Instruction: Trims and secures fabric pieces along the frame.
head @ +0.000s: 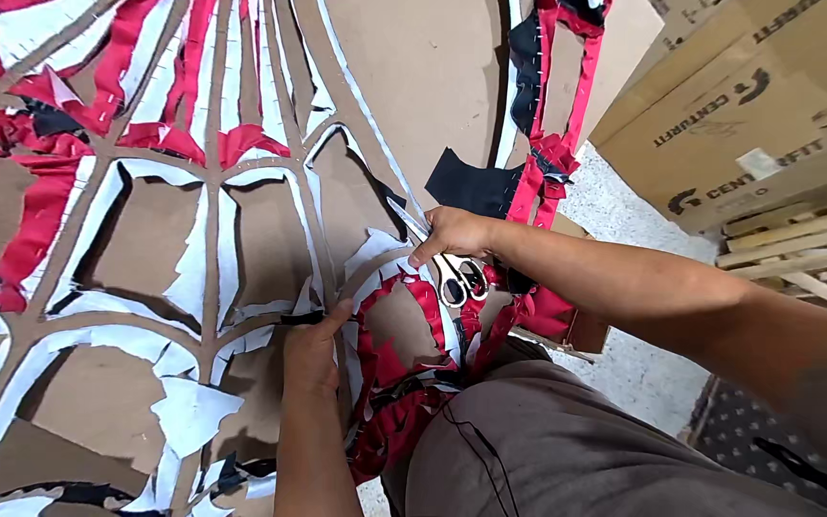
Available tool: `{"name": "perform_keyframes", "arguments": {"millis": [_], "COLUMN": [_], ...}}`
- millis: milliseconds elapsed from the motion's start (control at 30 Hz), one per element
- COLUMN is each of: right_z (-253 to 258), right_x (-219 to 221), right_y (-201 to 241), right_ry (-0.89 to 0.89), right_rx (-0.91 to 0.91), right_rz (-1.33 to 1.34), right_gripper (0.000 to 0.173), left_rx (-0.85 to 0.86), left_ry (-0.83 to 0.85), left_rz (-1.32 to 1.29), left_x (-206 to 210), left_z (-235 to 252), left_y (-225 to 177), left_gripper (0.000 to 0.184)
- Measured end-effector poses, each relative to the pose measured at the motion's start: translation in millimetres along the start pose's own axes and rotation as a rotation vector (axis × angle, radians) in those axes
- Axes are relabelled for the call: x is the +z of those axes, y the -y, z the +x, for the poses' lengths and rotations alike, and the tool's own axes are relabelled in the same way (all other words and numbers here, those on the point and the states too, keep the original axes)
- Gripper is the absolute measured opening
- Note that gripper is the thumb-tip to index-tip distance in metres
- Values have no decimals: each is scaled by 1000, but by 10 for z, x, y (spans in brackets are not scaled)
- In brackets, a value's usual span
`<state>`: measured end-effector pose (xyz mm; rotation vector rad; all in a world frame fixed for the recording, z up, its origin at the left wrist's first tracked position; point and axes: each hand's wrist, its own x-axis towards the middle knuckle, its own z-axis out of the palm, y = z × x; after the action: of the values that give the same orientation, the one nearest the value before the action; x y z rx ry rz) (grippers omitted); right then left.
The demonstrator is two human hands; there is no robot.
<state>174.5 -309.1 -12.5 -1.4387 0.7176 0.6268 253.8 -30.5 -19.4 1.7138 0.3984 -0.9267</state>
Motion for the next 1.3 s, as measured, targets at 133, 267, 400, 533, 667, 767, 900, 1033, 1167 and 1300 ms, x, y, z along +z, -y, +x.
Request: {"name": "perform_keyframes", "arguments": {"millis": [133, 267, 400, 533, 667, 767, 900, 1033, 1167, 1300], "right_z": [-116, -100, -54, -30, -81, -117, -124, -117, -118, -98], "right_x": [26, 59, 24, 23, 36, 178, 309, 341, 363, 359], "right_y": [68, 25, -6, -38, 4, 44, 3, 0, 30, 7], "right_ry": [-76, -94, -9, 33, -56, -165, -252, -277, -298, -302], "right_rx": [48, 45, 31, 5, 44, 98, 115, 123, 158, 140], "right_rz": [-204, -145, 7, 45, -96, -140, -18, 26, -25, -52], "right_gripper": [41, 36, 37, 35, 40, 45, 41, 36, 34, 31], "left_rx": [-51, -18, -34, -15, -16, -5, -4, -39, -34, -8], "left_ry": [-6, 22, -54, -48, -32, 62, -41, -99, -108, -104], "left_rz": [32, 1, 94, 70, 69, 5, 76, 109, 76, 58], "left_x": [-57, -37, 26, 9, -12, -86, 7, 64, 67, 55], "left_z": [-36, -31, -82, -44, -108, -93, -85, -110, -115, -84], "left_y": [10, 49, -43, -4, -27, 42, 9, -46, -40, -18], "left_gripper": [53, 48, 46, 44, 51, 49, 49, 47, 48, 54]}}
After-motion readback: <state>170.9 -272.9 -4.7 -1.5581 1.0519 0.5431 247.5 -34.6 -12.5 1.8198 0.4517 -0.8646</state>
